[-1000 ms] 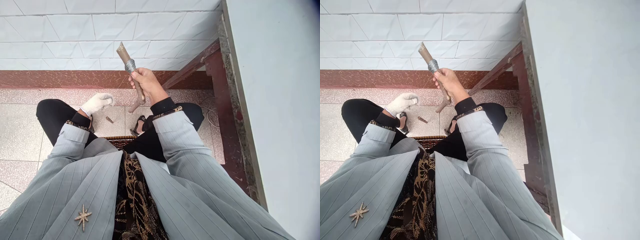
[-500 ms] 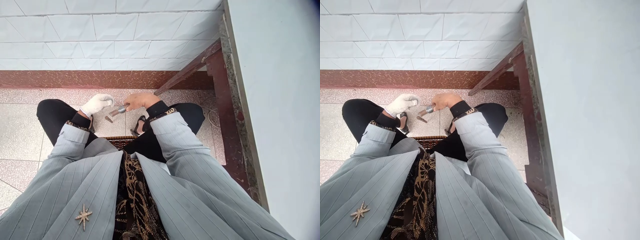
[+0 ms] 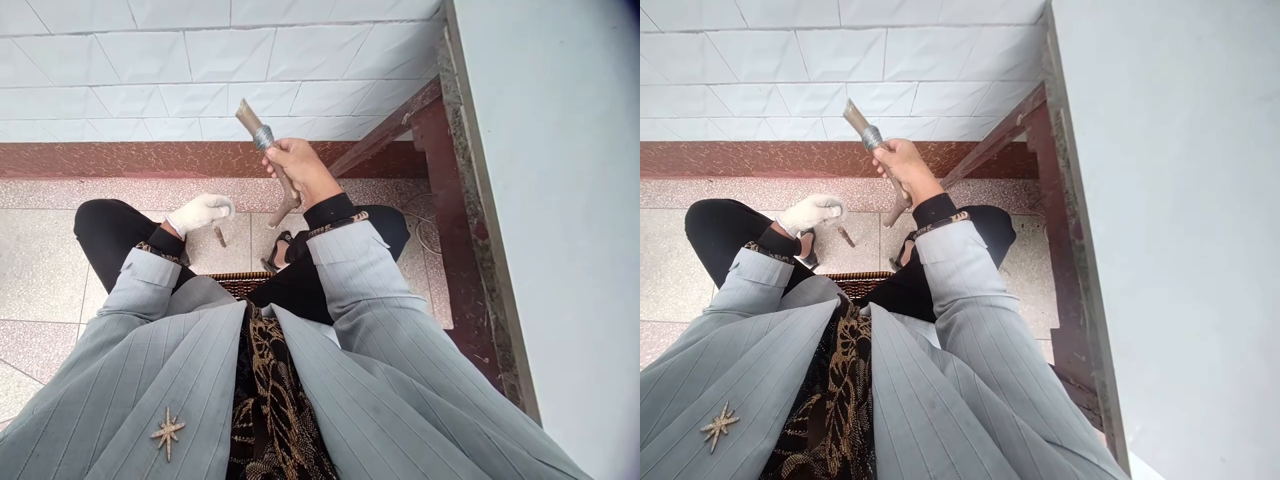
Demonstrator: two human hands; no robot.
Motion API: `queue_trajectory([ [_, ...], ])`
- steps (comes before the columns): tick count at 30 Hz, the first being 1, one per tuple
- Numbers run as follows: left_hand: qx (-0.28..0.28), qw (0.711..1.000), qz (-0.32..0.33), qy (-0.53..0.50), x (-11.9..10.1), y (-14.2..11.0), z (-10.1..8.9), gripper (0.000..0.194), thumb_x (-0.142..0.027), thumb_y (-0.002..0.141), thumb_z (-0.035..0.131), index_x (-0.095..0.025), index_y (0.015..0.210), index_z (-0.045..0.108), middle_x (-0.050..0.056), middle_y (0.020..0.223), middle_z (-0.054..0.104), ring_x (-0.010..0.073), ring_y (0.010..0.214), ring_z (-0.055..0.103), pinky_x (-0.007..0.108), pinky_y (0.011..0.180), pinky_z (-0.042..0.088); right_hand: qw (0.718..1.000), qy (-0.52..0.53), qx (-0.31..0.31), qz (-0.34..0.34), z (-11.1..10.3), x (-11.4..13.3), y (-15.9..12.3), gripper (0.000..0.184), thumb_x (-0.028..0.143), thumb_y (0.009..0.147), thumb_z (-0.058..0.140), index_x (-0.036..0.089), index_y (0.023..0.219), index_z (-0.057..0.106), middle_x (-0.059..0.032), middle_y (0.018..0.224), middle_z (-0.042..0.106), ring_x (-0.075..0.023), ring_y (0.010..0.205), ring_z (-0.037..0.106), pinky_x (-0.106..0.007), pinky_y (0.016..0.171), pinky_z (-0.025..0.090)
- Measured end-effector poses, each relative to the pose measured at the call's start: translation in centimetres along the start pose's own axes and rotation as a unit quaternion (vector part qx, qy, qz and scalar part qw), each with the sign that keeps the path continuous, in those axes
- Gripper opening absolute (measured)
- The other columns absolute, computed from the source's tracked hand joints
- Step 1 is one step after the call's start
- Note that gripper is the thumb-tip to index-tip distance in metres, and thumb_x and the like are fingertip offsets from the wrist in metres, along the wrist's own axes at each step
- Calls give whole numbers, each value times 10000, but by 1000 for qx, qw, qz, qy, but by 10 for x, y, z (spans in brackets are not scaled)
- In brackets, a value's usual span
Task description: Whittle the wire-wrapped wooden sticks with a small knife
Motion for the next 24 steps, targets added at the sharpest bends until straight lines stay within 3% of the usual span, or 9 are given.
queue_trajectory([
  [3,35,999,9,-4,-2,-1,6,205,-318,909,608,-139,852,690,-10,616,498,81,515,406,214,512,302,981,-192,-12,17,7,-8,4,198,327,943,661,165,1056,667,-101,982,687,-215,866,644,-347,769,540],
  [5,32,999,19,-14,-3,-2,6,205,-320,911,607,-142,852,690,-9,630,500,80,526,412,214,519,304,943,-332,9,8,14,-8,3,231,270,911,679,134,1097,695,-136,1046,698,-261,944,647,-392,831,524],
  [8,-10,999,24,-23,-4,-4,0,189,-304,912,597,-145,860,684,-18,611,475,74,501,383,211,497,278,876,-473,94,-8,26,-7,-4,255,260,909,659,112,1107,723,-171,1084,710,-302,1003,650,-401,853,490],
  [12,-86,996,6,5,-3,-8,-13,158,-267,897,584,-147,867,682,-35,568,447,68,464,347,205,466,241,807,-529,262,-15,40,-10,-18,201,255,905,660,139,1042,752,-144,1036,727,-259,926,660,-349,757,456],
  [15,-137,990,14,25,-5,-10,-22,144,-242,883,578,-147,845,679,-21,593,493,77,500,414,202,494,306,785,-464,409,5,49,-13,-33,184,225,911,640,151,1038,750,-78,892,731,-201,805,645,-319,712,436],
  [18,-174,984,20,19,-3,-9,-27,153,-233,895,566,-147,822,669,-3,630,529,85,538,457,210,533,370,789,-333,516,12,52,-6,-46,189,275,892,685,149,1019,745,-40,832,724,-167,748,628,-307,725,446],
  [20,-198,980,6,11,-1,-7,-29,134,-212,895,566,-150,817,656,-3,641,534,81,533,450,210,532,377,821,-244,516,-21,49,6,-48,239,351,862,735,165,1011,737,-27,850,722,-156,755,620,-299,739,459],
  [22,-206,979,-14,10,-1,-5,-28,112,-187,890,570,-153,808,637,-10,643,530,74,523,437,203,525,369,884,-139,442,-65,38,19,-43,286,403,843,756,187,1026,714,-19,892,719,-148,772,609,-288,741,475],
  [24,-183,983,-21,6,-5,-4,-23,122,-173,900,556,-152,801,624,-18,632,511,68,517,425,195,519,355,946,-20,309,-97,21,27,-33,294,450,850,744,206,1002,682,-20,919,707,-144,771,595,-285,733,493],
])
Point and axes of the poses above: each hand's wrist, its own y-axis towards the middle knuckle, its own z-axis out of the palm, x = y × z, the point moved 5 cm from there along y, towards the middle knuckle
